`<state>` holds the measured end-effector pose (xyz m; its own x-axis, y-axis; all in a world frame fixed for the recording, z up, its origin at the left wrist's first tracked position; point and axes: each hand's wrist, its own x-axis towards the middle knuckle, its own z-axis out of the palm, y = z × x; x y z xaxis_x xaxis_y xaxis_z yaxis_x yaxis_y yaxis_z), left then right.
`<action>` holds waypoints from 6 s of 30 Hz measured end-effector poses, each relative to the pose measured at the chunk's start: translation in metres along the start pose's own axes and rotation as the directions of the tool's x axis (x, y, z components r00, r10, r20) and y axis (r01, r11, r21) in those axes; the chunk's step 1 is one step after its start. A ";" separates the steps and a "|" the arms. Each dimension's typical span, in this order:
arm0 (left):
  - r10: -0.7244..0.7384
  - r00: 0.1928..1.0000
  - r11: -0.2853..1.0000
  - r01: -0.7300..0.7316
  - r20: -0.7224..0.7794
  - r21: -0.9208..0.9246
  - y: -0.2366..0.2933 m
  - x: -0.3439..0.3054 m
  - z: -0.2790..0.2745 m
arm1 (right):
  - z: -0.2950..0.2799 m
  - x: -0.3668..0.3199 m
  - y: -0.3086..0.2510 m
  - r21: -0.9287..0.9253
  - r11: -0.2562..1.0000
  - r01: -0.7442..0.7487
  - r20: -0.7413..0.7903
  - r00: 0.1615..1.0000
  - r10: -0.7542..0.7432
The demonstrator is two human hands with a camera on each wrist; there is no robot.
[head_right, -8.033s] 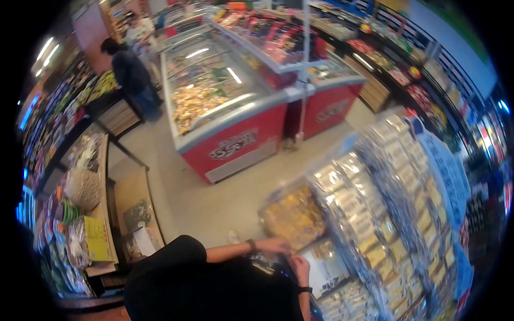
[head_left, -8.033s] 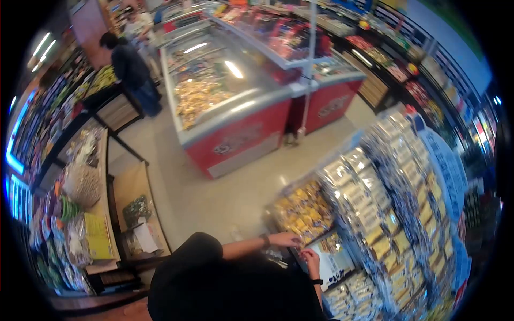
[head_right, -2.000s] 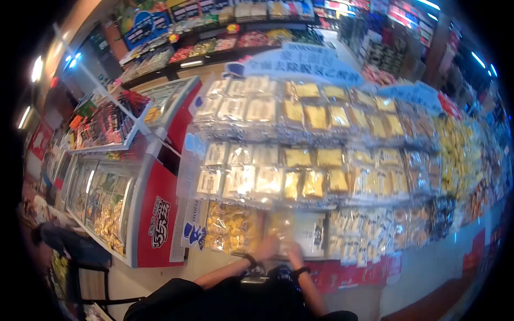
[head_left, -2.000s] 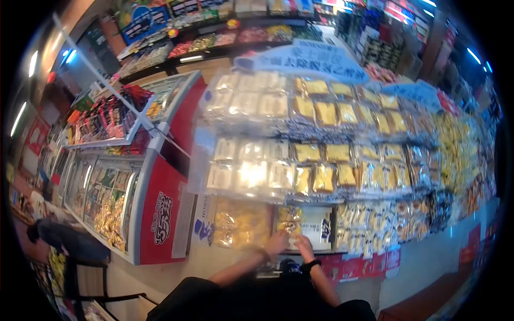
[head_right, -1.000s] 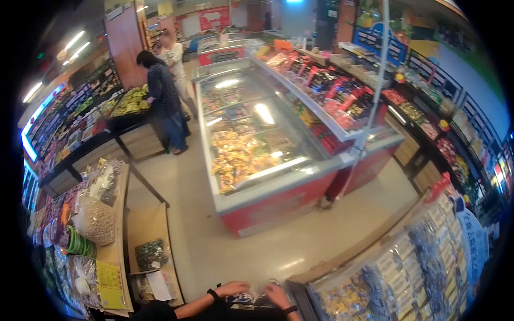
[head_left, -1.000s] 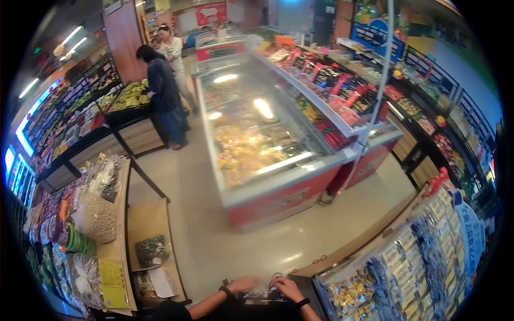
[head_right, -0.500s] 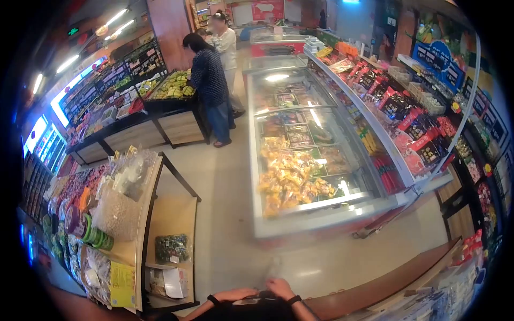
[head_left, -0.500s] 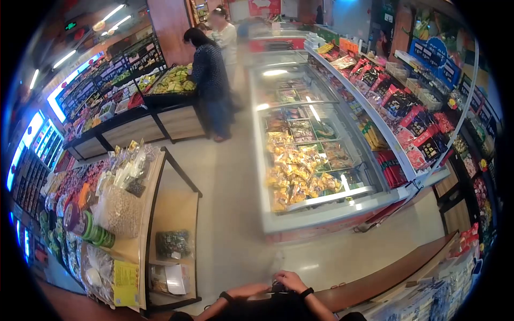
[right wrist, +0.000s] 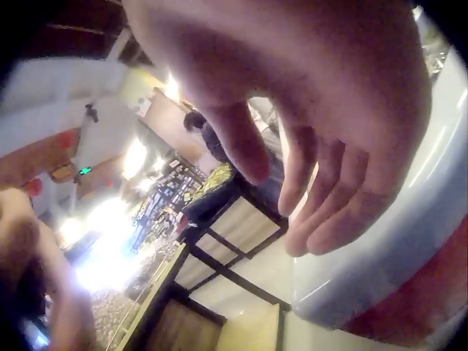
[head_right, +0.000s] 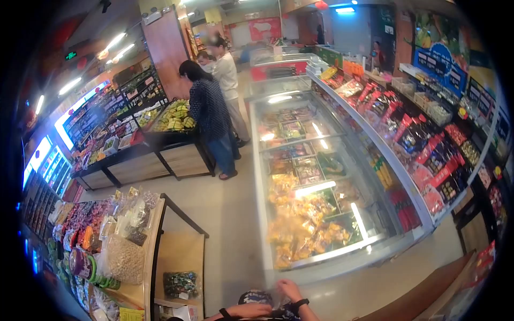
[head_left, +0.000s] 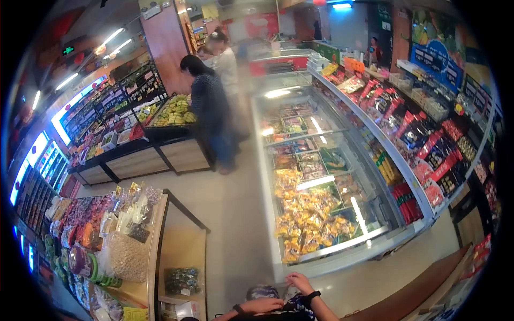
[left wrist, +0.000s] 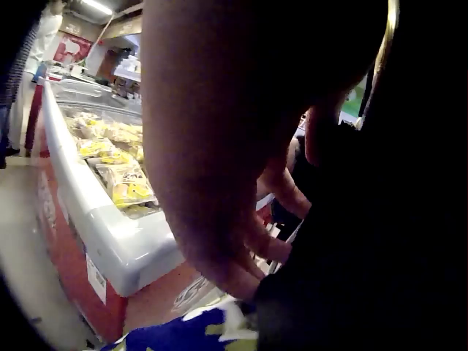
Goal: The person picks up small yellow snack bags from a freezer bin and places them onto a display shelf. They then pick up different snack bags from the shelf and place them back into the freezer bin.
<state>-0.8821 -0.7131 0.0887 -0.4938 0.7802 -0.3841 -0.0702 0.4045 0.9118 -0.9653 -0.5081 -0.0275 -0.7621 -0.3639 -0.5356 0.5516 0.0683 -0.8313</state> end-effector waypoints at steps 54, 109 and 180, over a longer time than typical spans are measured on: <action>-0.276 0.694 0.799 0.551 0.665 -0.243 -0.013 0.057 0.015 | 0.217 -0.203 0.129 0.051 0.788 0.614 -0.998 0.055 0.021; 0.082 0.746 0.735 -0.493 0.661 0.466 0.179 0.188 0.733 | -0.067 -0.782 0.499 0.176 0.984 -0.009 -0.881 -0.447 0.153; -0.411 0.732 0.905 0.256 -0.544 -0.339 -0.072 -0.056 0.180 | 0.028 -0.181 0.095 -0.517 0.837 0.180 -0.160 0.940 -0.301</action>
<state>-0.6937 -0.7003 0.0186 -0.8038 0.1457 -0.5768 -0.4839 0.4040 0.7763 -0.7659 -0.4621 -0.0054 -0.9368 -0.2138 -0.2770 0.1493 0.4717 -0.8690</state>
